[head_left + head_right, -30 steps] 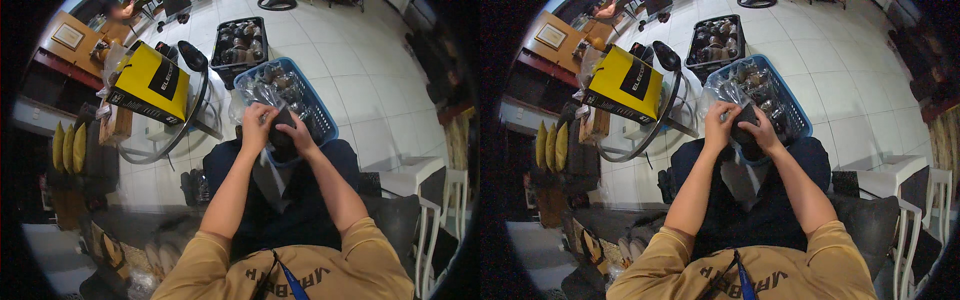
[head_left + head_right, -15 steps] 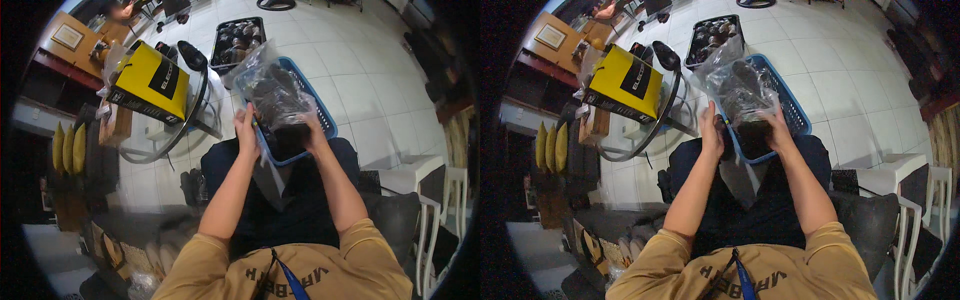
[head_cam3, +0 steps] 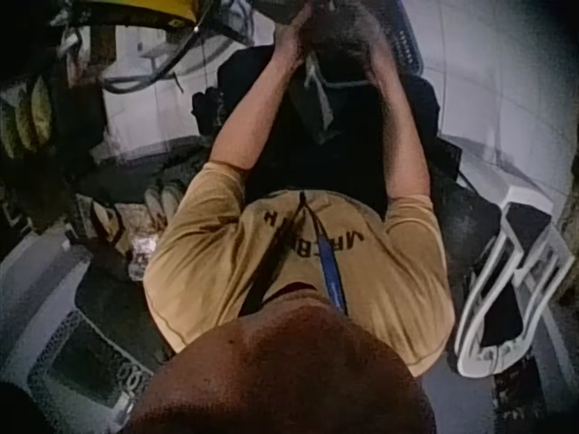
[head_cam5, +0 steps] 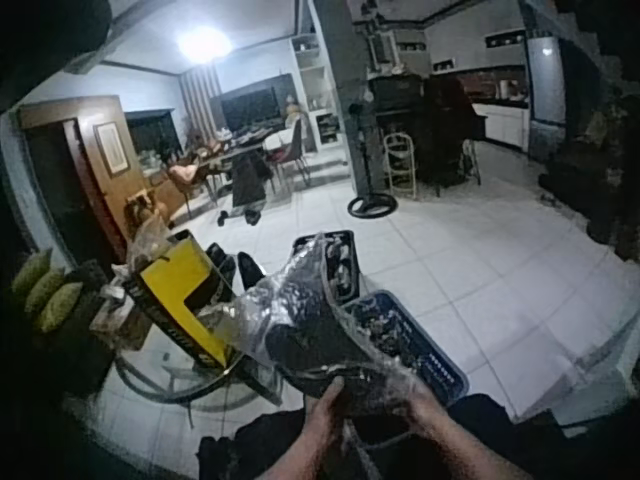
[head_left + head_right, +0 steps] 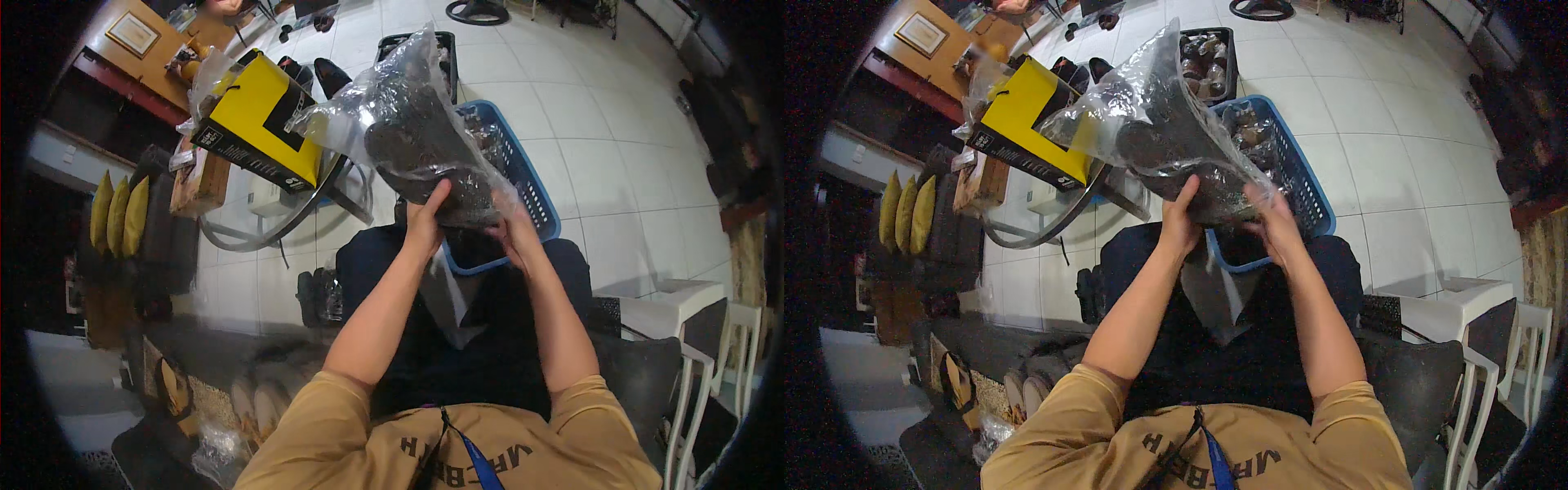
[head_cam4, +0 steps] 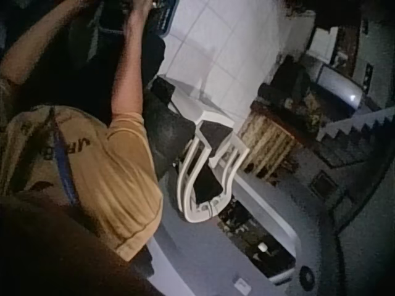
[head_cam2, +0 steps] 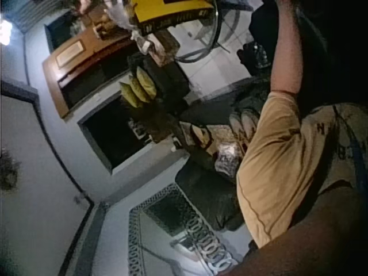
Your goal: Inspecting and bagging shoe components in a manufacturing environment.
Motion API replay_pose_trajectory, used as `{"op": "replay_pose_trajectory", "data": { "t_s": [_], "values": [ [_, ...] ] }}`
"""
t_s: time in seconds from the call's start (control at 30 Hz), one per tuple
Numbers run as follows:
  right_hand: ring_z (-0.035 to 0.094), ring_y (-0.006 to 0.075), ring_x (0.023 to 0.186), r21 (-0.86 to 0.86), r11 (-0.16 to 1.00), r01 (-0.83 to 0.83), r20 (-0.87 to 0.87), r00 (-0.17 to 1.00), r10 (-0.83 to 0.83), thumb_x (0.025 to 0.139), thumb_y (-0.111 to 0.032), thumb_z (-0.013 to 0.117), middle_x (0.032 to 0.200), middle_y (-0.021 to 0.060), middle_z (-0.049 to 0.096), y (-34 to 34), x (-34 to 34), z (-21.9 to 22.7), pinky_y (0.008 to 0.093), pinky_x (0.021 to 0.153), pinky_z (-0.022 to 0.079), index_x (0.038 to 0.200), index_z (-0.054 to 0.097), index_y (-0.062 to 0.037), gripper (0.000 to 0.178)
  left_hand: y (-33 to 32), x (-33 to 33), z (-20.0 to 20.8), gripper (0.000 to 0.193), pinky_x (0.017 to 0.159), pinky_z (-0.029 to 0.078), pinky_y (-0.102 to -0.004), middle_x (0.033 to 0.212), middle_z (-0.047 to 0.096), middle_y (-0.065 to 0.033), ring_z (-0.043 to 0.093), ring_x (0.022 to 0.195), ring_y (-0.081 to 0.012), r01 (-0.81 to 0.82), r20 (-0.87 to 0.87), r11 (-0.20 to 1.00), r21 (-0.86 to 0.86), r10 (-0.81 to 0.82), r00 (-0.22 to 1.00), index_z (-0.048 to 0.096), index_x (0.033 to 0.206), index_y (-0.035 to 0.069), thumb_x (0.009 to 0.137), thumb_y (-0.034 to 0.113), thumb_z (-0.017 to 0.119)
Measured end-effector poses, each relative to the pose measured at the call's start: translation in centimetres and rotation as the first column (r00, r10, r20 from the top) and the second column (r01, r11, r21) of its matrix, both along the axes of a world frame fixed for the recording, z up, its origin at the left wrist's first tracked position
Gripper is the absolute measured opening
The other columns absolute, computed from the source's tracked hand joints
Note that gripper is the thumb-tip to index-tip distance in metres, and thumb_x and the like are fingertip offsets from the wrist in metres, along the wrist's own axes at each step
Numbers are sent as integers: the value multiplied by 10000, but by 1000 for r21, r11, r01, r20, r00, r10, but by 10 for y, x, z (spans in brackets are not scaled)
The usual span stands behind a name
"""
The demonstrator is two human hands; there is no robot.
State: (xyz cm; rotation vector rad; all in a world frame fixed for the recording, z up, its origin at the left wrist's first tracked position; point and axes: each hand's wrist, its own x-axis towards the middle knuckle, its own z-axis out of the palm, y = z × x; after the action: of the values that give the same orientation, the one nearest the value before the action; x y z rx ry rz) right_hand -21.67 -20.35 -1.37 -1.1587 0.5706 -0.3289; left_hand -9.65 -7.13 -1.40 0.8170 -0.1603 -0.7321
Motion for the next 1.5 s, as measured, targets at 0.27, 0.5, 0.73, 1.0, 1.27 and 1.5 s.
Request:
{"op": "replay_pose_trajectory", "data": {
  "t_s": [0.27,0.5,0.73,1.0,1.27,1.5],
  "values": [
    [445,406,1291,655,668,-352,377,919,115,943,-504,498,1448,165,415,17,-3,3,625,1035,366,1437,376,-114,641,5,-10,13,373,945,450,-388,1161,624,-91,582,1076,-221,-167,604,956,241,-13,797,592,1162,4,844,140,733],
    [508,315,1241,-297,943,-150,238,945,225,854,-420,660,1321,131,554,12,-15,-12,516,1051,389,1316,534,-78,588,27,-10,12,647,1119,303,-454,1409,479,-144,405,1331,-331,-411,827,790,455,-546,-135,463,1407,87,833,224,728],
    [538,252,1174,-771,636,35,147,981,124,787,-264,762,1280,111,564,1,-33,6,412,1007,436,1285,541,-69,579,10,-10,46,761,1167,213,-394,1507,339,-149,342,1383,-266,-118,824,859,498,-426,373,345,1458,65,861,396,679],
    [568,212,1090,-610,781,137,381,914,137,716,-130,837,1223,107,566,-3,-22,-21,342,940,493,1267,530,-63,634,29,13,-52,570,1148,241,-442,1495,343,-186,310,1388,-354,-211,839,818,535,-485,245,383,1434,52,917,210,562],
    [540,204,1172,-312,936,162,530,848,30,705,-203,858,1287,103,567,10,-13,0,362,967,480,1281,545,-57,671,35,12,-19,482,1085,346,-446,1375,520,-145,485,1257,-308,-644,877,649,406,-475,74,529,1336,85,902,283,592],
    [545,253,1170,-858,473,201,314,934,172,699,-280,853,1294,113,560,-6,-16,-21,373,973,472,1295,529,-29,723,33,-15,0,415,1072,371,-476,1378,530,-110,530,1232,-301,-476,584,652,589,-751,-307,549,1325,193,915,176,481]
  ]
}}
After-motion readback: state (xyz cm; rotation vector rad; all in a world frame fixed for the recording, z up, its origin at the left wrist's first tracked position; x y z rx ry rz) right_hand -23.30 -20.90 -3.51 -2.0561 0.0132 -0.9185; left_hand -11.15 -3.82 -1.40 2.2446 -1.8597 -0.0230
